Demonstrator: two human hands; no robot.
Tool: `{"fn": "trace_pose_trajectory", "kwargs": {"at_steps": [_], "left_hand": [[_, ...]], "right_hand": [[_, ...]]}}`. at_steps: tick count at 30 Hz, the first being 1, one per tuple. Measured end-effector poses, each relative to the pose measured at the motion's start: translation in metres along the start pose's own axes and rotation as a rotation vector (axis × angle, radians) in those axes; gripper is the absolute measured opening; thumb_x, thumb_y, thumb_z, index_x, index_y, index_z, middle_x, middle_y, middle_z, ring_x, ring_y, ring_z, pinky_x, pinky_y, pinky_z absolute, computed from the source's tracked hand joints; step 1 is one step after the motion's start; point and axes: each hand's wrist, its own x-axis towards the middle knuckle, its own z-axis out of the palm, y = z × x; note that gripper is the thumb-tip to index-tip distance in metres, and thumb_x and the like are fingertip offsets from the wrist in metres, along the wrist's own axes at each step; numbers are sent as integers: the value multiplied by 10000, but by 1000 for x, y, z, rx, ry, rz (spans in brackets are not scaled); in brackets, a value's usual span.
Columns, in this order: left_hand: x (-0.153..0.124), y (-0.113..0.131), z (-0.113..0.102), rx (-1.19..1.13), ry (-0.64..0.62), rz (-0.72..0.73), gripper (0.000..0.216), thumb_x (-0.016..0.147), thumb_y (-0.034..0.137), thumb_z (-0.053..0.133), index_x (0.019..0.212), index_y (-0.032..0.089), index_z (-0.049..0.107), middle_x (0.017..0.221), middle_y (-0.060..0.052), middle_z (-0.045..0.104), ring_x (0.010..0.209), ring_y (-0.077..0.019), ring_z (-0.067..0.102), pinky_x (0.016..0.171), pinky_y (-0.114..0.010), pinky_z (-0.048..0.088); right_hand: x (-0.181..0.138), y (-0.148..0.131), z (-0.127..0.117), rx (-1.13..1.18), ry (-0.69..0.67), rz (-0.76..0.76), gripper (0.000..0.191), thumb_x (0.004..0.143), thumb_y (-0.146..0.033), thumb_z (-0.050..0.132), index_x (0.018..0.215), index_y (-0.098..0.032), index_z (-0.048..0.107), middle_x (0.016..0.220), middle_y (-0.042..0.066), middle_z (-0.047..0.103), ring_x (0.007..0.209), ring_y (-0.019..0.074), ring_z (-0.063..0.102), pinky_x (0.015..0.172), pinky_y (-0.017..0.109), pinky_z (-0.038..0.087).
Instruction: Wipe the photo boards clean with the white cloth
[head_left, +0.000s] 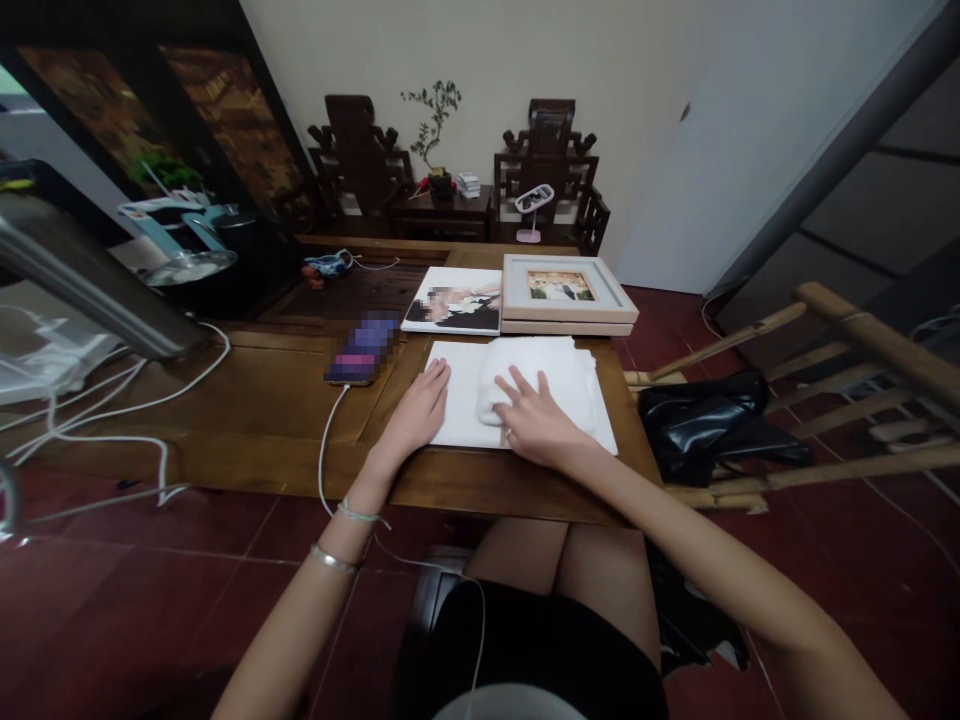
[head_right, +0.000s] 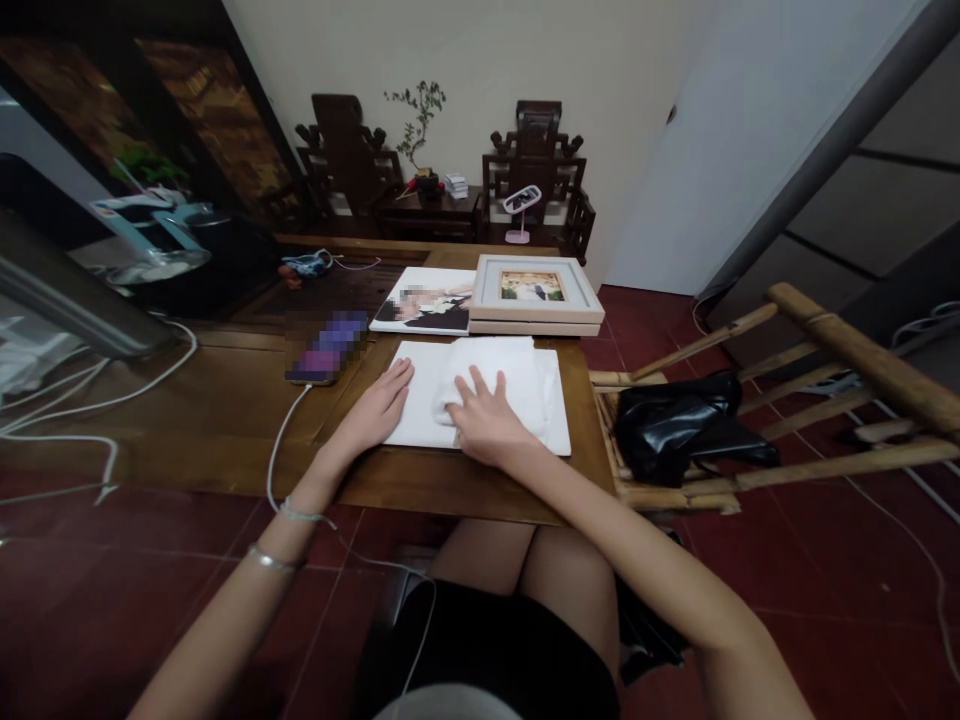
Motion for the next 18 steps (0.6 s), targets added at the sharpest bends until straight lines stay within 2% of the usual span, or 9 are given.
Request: {"fn": "trace_pose_trajectory", "kwargs": {"at_steps": [3,8,10,13,18], "left_hand": [[0,0,0,9,1,9,490,935,260,286,1355,63,444,1465,-179,395,1389,-268,312,1140,-476,264],[0,1,-1,8,-5,8,492,936,257,285,1352,46,441,1462,-200,390,1391,-273,308,1143,-482,254],[0,1,-1,5,-5,5,489,936,257,286,1355,56,440,1467,-191,386,1394,-270,302,1145,-481,250],[0,1,0,0,-6,4,487,935,251,288,1356,61,440,1468,-187,387,1395,-268,301,1147,-470,250],[1,0,-1,8,-12,8,488,933,249,286,1363,73,434,1473,-178,382,1395,-267,302,1143,-479,254]], "right_hand": [[-25,-26,-4,6,-9,-33,364,812,-132,458,1125,-104,642,1457,223,368,1376,444,204,1023,699,216],[-51,-51,-24,91,-154,-128,314,787,-232,581,1080,-152,663,1438,208,399,1360,445,249,1013,689,263],[-52,-50,-27,105,-145,-158,303,784,-240,590,1066,-159,664,1412,197,434,1349,429,281,1019,666,275],[-44,-41,-22,108,-62,-187,289,789,-225,560,1050,-147,657,1351,180,502,1330,389,325,1042,609,277],[-5,-13,-15,104,8,-122,350,791,-114,459,1095,-114,632,1293,188,545,1296,350,374,1033,570,274]]}}
